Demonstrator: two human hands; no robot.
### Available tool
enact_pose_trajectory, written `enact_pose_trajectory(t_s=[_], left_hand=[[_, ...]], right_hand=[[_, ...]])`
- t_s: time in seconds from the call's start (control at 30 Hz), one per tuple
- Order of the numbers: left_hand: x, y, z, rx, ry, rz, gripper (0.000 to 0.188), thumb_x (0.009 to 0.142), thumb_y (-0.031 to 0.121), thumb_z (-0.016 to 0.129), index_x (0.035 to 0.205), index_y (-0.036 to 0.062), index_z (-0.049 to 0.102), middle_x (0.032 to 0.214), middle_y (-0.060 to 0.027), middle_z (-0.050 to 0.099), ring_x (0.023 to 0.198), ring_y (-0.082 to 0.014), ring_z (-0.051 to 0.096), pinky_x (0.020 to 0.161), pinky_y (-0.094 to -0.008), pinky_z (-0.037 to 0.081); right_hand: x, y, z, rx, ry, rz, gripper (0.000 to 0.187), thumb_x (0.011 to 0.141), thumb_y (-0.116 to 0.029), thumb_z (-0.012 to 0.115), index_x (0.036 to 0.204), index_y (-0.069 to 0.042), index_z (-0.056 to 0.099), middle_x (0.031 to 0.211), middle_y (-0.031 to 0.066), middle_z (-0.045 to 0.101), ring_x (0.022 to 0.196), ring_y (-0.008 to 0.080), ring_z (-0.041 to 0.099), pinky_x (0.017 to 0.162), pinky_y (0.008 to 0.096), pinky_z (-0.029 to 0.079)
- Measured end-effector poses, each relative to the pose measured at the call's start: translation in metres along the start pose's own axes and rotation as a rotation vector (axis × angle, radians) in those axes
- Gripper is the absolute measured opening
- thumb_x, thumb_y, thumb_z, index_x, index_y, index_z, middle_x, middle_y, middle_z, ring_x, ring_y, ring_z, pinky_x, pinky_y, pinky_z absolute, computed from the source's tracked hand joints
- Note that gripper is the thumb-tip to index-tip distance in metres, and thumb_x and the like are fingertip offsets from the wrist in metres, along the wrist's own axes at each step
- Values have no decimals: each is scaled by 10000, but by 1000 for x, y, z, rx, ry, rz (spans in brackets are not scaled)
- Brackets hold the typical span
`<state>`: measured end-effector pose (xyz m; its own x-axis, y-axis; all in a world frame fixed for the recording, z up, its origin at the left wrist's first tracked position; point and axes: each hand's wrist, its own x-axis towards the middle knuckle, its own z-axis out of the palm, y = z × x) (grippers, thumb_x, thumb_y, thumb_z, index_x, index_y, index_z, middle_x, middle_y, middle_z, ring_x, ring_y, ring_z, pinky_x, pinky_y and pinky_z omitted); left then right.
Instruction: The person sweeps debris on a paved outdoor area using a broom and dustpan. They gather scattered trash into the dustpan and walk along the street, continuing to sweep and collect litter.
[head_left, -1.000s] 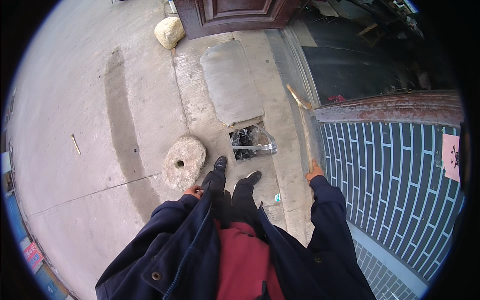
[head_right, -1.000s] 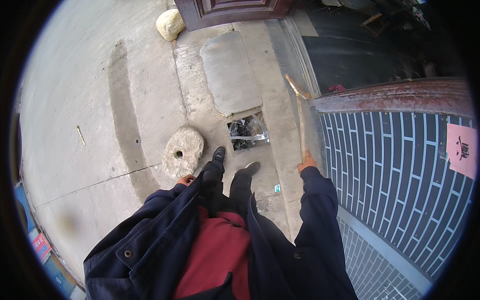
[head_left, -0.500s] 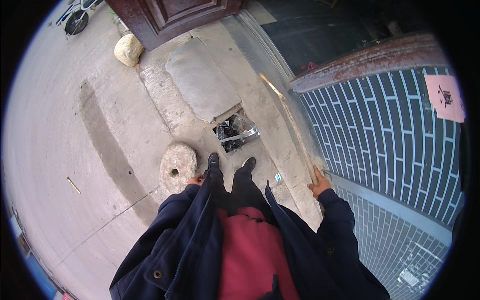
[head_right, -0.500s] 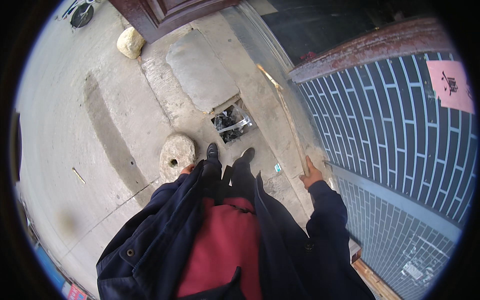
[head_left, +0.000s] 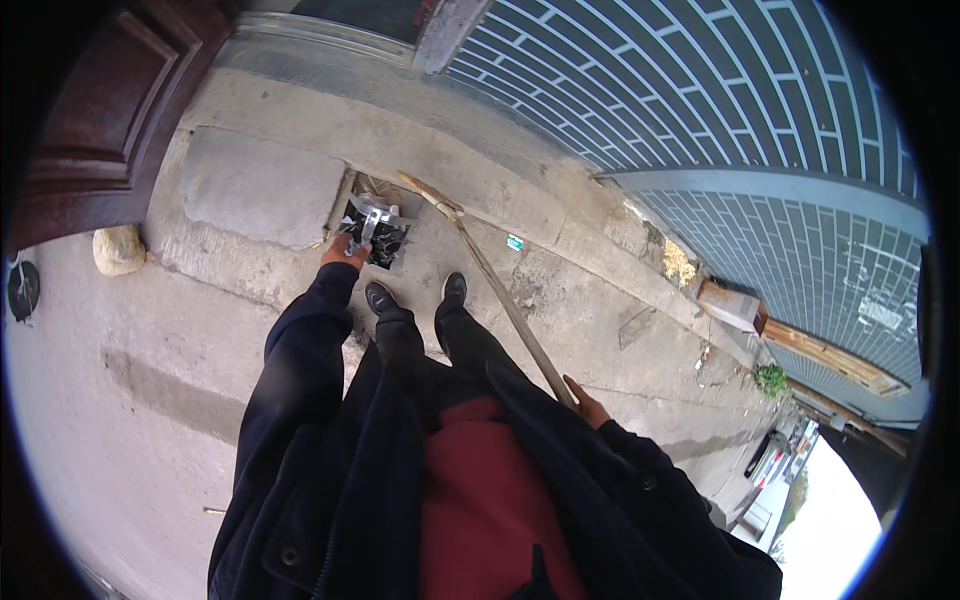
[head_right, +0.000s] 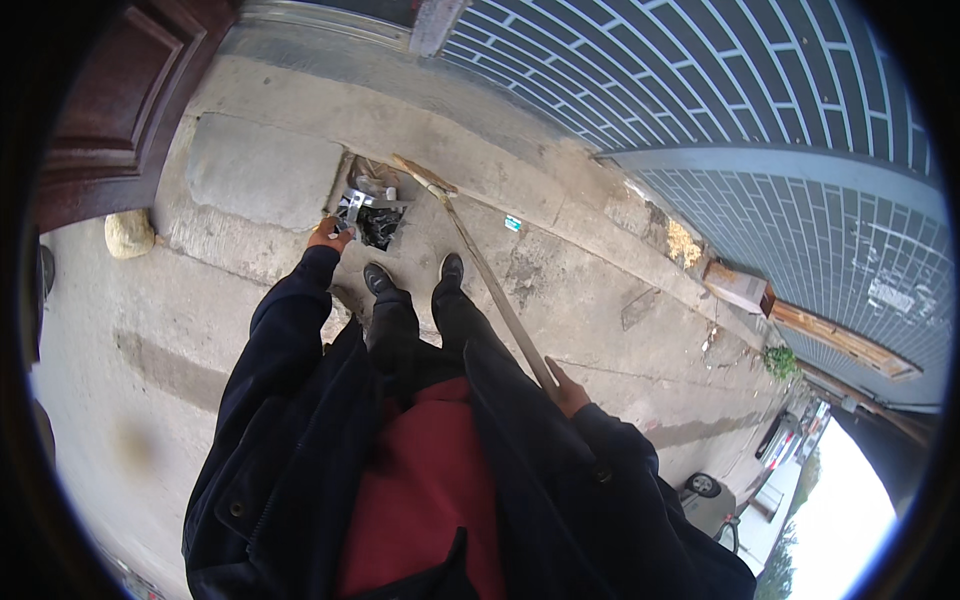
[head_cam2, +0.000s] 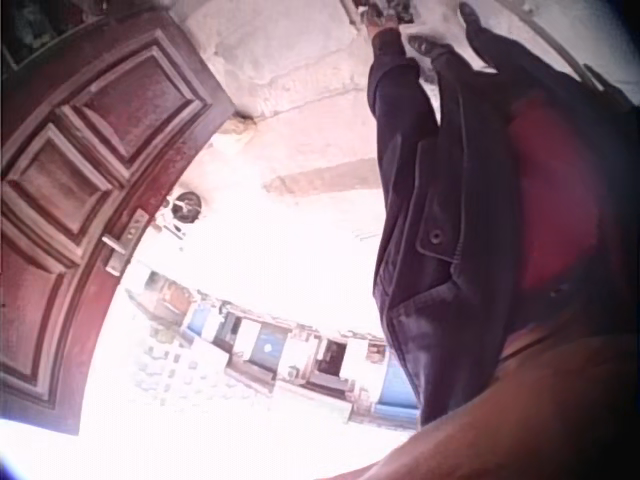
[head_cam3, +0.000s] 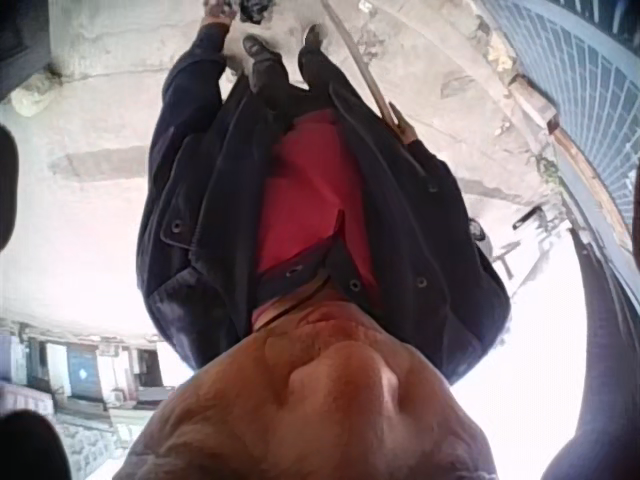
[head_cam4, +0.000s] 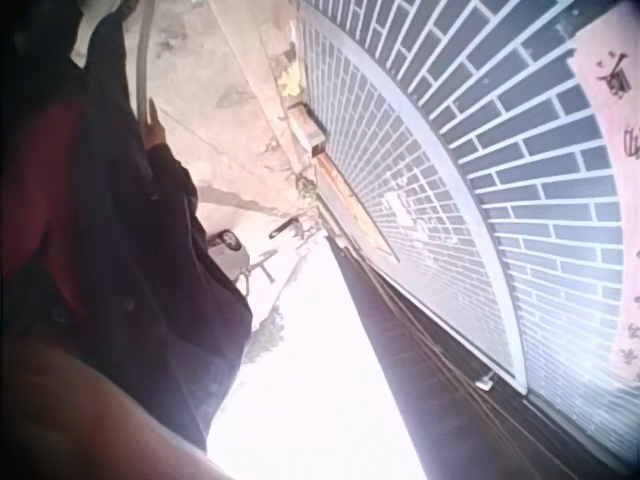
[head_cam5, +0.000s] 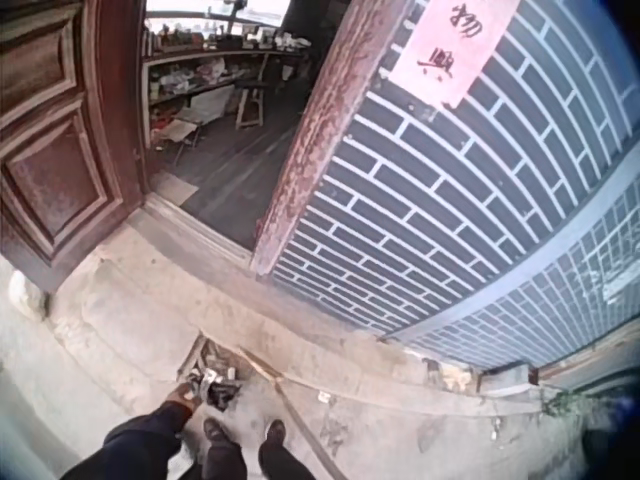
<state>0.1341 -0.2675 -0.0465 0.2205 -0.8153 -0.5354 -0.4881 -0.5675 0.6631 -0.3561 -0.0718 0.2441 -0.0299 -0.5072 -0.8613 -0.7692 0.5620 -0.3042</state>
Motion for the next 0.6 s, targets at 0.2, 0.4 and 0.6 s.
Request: enact_pose_trajectory(t_s=[0.2,0.4,0.6], left_hand=[[26,0,39,-8,-56,-29,819,711,494,769,1286,-23,499,1207,-219,616,1181,-309,569,980,-371,441],[44,18,45,-284,-93,66,425,754,360,782,1006,35,676,915,-46,698,804,-168,646,766,-276,501],[11,66,19,-299,-141,-283,327,736,317,828,891,77,667,778,-26,677,730,-128,643,638,-353,549]], right_hand=[[-47,131,40,118,254,-28,736,863,-226,678,1480,-91,300,1279,225,575,1171,288,577,952,340,462],[-51,201,36,540,401,479,842,778,-89,720,1487,-79,264,749,162,608,588,259,616,507,395,520],[21,300,-44,1145,312,864,157,856,-72,620,883,-55,466,527,61,468,381,191,474,330,344,393]])
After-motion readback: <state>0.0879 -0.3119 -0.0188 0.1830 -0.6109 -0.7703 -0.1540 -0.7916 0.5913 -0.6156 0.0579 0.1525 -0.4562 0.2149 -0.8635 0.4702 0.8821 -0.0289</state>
